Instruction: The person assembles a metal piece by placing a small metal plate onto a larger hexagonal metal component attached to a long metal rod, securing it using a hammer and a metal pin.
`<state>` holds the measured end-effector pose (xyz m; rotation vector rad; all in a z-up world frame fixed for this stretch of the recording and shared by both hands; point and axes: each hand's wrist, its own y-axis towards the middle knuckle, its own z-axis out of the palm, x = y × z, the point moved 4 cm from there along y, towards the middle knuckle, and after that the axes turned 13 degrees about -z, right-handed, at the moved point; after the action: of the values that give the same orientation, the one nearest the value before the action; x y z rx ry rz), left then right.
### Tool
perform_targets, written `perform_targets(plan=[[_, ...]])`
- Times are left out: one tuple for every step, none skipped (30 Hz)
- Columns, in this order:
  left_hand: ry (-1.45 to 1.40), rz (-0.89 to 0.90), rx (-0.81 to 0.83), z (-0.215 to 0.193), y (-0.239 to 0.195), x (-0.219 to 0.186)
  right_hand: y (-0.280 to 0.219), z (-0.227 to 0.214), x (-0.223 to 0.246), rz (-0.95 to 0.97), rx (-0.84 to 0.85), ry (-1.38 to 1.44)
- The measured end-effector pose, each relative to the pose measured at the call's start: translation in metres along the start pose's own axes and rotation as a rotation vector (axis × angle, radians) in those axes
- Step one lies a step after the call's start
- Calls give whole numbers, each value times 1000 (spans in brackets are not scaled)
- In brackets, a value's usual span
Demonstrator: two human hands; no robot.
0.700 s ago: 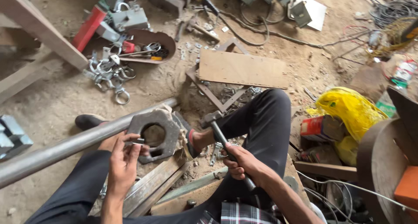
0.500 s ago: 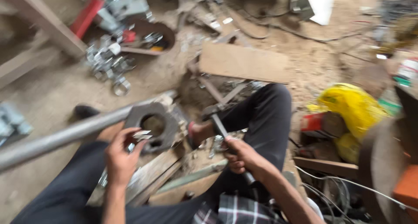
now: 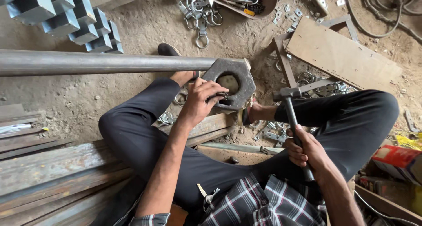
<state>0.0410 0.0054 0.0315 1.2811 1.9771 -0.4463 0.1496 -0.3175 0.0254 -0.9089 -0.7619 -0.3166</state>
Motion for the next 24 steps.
perform_targets(plan=[[0, 3, 4, 2, -1, 1, -1, 0, 0, 4, -9, -11], [14, 27, -2, 4, -2, 0, -1, 2, 1, 10, -17, -23], [28, 50, -8, 8, -2, 0, -2, 3, 1, 16, -25, -34], [44, 71, -16, 11, -3, -1, -2, 5, 2, 18, -40, -94], [49, 59, -30, 14, -3, 0, -3, 7, 3, 20, -55, -155], [53, 47, -44, 17, -3, 1, -5, 9, 5, 21, -70, -216], [58, 35, -59, 19, -3, 3, -6, 12, 6, 23, -81, -264], [64, 22, -58, 21, 0, 5, -8, 15, 7, 23, -93, -313], [70, 10, -58, 22, 3, 7, -10, 17, 8, 23, -106, -361], [77, -3, -57, 22, 5, 9, -11, 20, 9, 14, -101, -393], [92, -4, -30, 23, 7, 9, -12, 22, 9, 5, -96, -426], [109, -5, -1, 24, 8, 10, -13, 24, 9, -5, -90, -456], [125, -5, 27, 24, 8, 10, -14, 26, 9, -17, -76, -458], [175, 5, 35, 25, 9, 8, -13, 27, 9, -31, -62, -459], [225, 15, 42, 26, 10, 6, -14, 28, 9, -44, -48, -461], [271, 25, 48, 29, 11, 5, -15, 28, 9, -54, -50, -490], [233, 12, 66, 28, 14, 7, -16, 29, 8, -63, -52, -518], [195, -3, 82, 27, 16, 11, -17, 30, 8, -73, -50, -548], [158, -18, 98, 25, 17, 14, -19, 32, 9, -82, -49, -550], [106, -28, 104, 22, 15, 18, -18, 36, 11, -93, -41, -551], [55, -38, 111, 20, 13, 21, -17, 40, 13, -103, -32, -553], [0, -47, 118, 18, 11, 22, -17, 45, 16, -139, -20, -622], [-13, -24, 91, 16, 8, 22, -17, 50, 18, -176, -8, -690], [-28, 0, 69, 15, 2, 21, -18, 55, 21, -210, -1, -755]])
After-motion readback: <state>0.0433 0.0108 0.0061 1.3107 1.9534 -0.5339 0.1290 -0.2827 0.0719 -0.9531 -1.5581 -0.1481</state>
